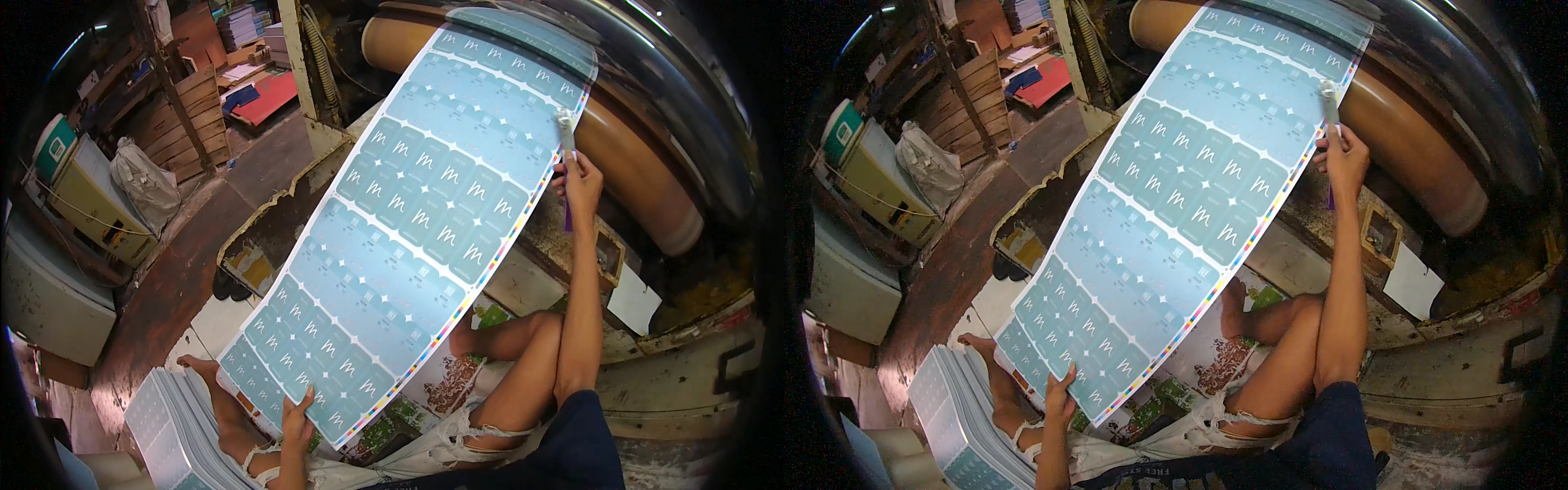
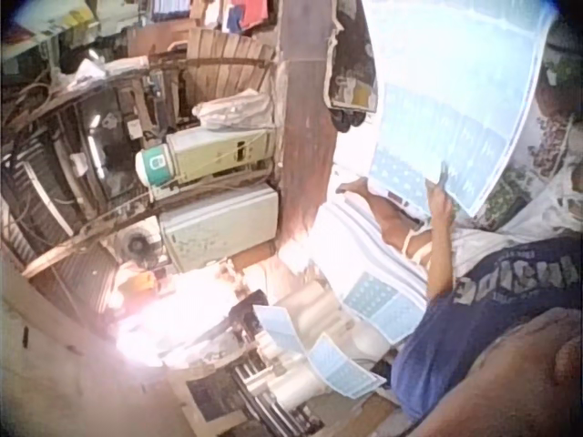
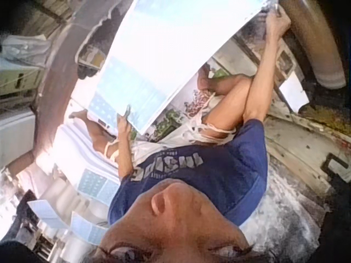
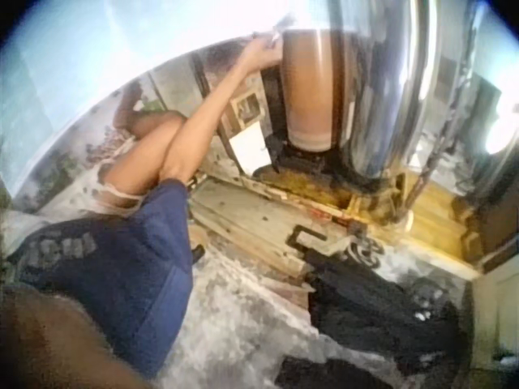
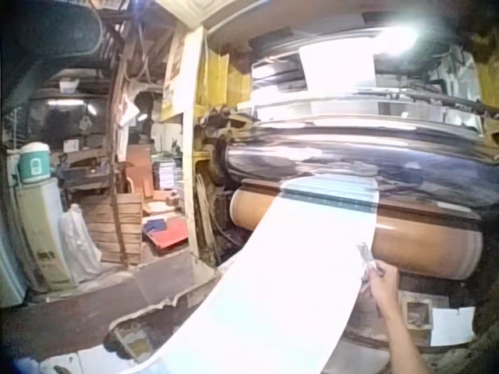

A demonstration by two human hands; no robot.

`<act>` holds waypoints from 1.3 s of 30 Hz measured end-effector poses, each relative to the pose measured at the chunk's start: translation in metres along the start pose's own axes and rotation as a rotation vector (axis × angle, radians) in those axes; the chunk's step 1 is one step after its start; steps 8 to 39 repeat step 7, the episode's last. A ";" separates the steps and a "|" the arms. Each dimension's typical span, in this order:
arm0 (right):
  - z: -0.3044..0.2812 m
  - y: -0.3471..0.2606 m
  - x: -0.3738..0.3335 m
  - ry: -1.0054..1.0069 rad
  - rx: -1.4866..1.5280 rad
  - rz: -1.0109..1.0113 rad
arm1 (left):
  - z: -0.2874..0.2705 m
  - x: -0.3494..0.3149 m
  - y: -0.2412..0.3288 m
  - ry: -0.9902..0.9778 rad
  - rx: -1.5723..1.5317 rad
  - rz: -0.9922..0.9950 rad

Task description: The person sits on the floor next to a printing press, uses a utility knife to cut across a printed paper sheet as it emerges from the rollers, and places the individual sheets into a stack.

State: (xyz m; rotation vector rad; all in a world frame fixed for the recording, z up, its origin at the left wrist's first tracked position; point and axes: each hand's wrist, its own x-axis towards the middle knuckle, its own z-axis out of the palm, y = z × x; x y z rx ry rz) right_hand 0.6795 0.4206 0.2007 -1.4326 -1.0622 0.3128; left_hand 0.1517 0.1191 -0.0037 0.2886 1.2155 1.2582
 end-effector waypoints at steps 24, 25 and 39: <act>-0.027 0.021 0.013 0.009 -0.002 0.046 | -0.057 -0.017 0.013 -0.088 0.053 0.008; -0.027 0.021 0.013 0.009 -0.002 0.046 | -0.057 -0.017 0.013 -0.088 0.053 0.008; -0.027 0.021 0.013 0.009 -0.002 0.046 | -0.057 -0.017 0.013 -0.088 0.053 0.008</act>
